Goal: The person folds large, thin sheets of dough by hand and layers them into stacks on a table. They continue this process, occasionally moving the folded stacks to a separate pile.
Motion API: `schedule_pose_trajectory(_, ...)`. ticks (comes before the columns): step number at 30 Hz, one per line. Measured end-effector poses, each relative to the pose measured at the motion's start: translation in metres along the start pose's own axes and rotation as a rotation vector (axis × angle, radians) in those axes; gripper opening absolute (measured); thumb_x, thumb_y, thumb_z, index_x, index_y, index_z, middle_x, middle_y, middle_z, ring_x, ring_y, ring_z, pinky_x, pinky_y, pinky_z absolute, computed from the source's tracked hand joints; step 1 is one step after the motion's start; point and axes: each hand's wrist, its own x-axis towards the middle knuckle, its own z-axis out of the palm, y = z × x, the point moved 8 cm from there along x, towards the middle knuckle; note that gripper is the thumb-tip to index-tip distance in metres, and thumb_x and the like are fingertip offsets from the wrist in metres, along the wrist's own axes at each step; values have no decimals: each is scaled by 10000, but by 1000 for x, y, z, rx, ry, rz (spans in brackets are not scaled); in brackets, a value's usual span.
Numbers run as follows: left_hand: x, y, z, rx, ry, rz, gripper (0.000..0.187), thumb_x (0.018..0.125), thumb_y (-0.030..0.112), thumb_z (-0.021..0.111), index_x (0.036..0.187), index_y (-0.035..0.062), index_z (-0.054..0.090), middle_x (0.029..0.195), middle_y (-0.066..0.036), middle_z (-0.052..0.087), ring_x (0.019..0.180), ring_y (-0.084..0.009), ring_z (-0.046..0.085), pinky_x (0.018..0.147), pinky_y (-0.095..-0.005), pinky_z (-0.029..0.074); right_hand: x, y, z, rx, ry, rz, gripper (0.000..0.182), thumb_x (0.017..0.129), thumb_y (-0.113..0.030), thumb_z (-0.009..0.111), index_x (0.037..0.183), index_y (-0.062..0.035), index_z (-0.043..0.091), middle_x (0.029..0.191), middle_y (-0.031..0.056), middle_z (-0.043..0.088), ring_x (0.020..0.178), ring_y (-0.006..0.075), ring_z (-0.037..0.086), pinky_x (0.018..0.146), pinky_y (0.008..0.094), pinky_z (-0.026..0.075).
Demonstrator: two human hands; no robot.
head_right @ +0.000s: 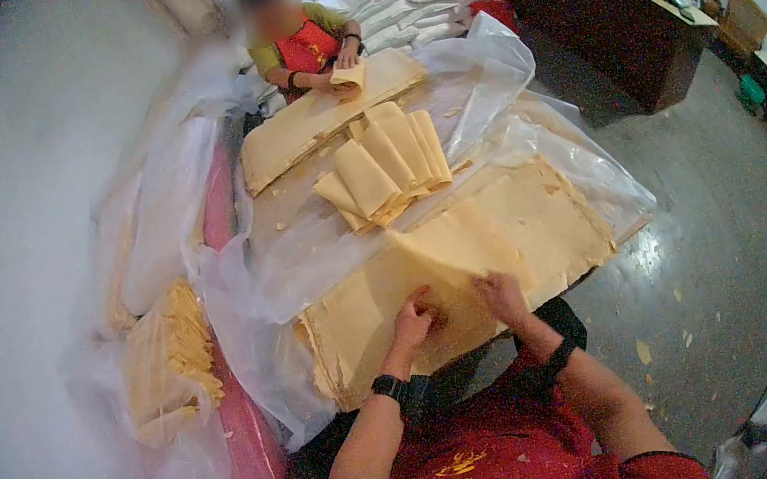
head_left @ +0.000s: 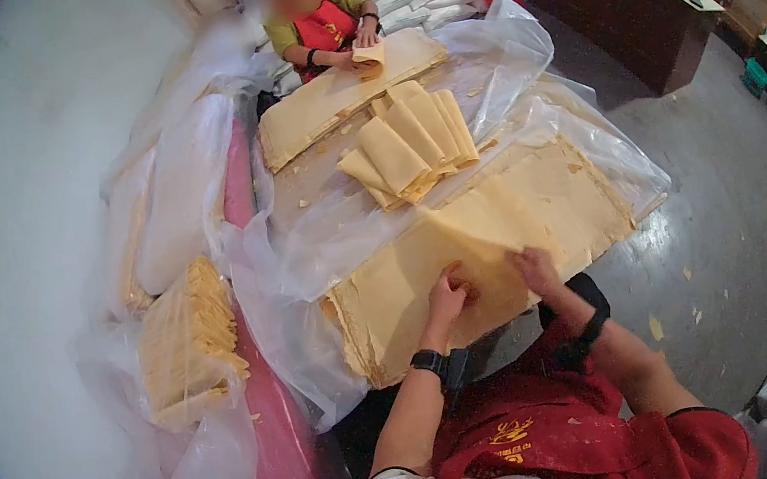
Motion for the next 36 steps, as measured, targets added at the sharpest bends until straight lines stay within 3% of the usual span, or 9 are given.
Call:
schedule_pose_trajectory(7, 21, 3, 28, 717, -109, 62, 408, 833, 256, 585, 1233, 179, 555, 1039, -213, 631, 988, -381, 599, 869, -409, 485, 14, -39, -19, 145, 14, -92, 269, 891, -233, 642, 820, 23, 598, 603, 4, 489, 621, 58, 418, 505, 270, 381)
schedule_pose_trajectory(10, 19, -8, 38, 448, -216, 145, 383, 881, 309, 550, 1216, 125, 555, 1075, -174, 635, 993, -334, 618, 832, -417, 510, 0, -69, -30, -166, 4, -142, 196, 866, -201, 639, 903, -10, 614, 695, 101, 589, 639, 192, 572, 576, 315, 456)
schedule_pose_trajectory(12, 6, -11, 42, -994, -267, -419, 405, 924, 356, 501, 1209, 69, 525, 1061, -136, 638, 997, -292, 625, 796, -417, 531, -11, -91, -27, -278, 34, -227, 176, 851, -189, 635, 928, -30, 622, 776, 138, 633, 694, 262, 627, 620, 343, 484)
schedule_pose_trajectory(15, 20, 0, 32, -1149, -259, -311, 385, 934, 317, 523, 1189, 31, 488, 1037, -108, 622, 985, -259, 623, 782, -411, 542, -49, -124, 1, -489, -64, -574, 239, 780, -199, 632, 986, -78, 625, 1034, 114, 638, 957, 307, 595, 828, 422, 461)
schedule_pose_trajectory(19, 32, -23, 14, -694, 46, -240, 404, 859, 59, 580, 1231, -21, 445, 1138, -134, 581, 967, -231, 617, 821, -378, 519, -132, -123, 54, -436, -479, -963, 454, 740, -170, 671, 1166, -74, 547, 1144, 154, 582, 1061, 327, 561, 910, 425, 445)
schedule_pose_trajectory(21, 37, -17, 12, -566, 42, -201, 410, 849, 17, 528, 1245, -45, 440, 1145, -136, 580, 975, -225, 610, 831, -344, 503, -119, -86, 77, -517, -599, -785, 491, 761, -173, 651, 1219, -47, 525, 1186, 175, 560, 1093, 344, 544, 939, 433, 431)
schedule_pose_trajectory(24, 44, 26, 16, -535, -7, -89, 377, 853, -15, 480, 1229, -43, 466, 1157, -124, 574, 978, -214, 599, 857, -317, 483, -33, -28, 48, -552, -250, -509, 529, 834, -216, 523, 1340, -80, 447, 1384, 170, 443, 1253, 382, 416, 1073, 439, 298)
schedule_pose_trajectory(28, 30, 125, 22, -700, -121, 36, 420, 886, 8, 495, 1299, -29, 428, 1223, -122, 556, 1098, -221, 551, 949, -337, 437, 22, -14, -60, -644, 55, -460, 513, 864, -255, 499, 1350, -105, 439, 1403, 141, 418, 1293, 319, 376, 1058, 447, 300)
schedule_pose_trajectory(36, 26, 155, -1, -598, -88, 198, 430, 879, 20, 516, 1298, -37, 439, 1215, -117, 561, 1078, -224, 559, 947, -340, 438, 47, 41, -163, -813, 284, -294, 502, 876, -281, 493, 1350, -124, 440, 1408, 136, 406, 1299, 302, 368, 1034, 456, 314)
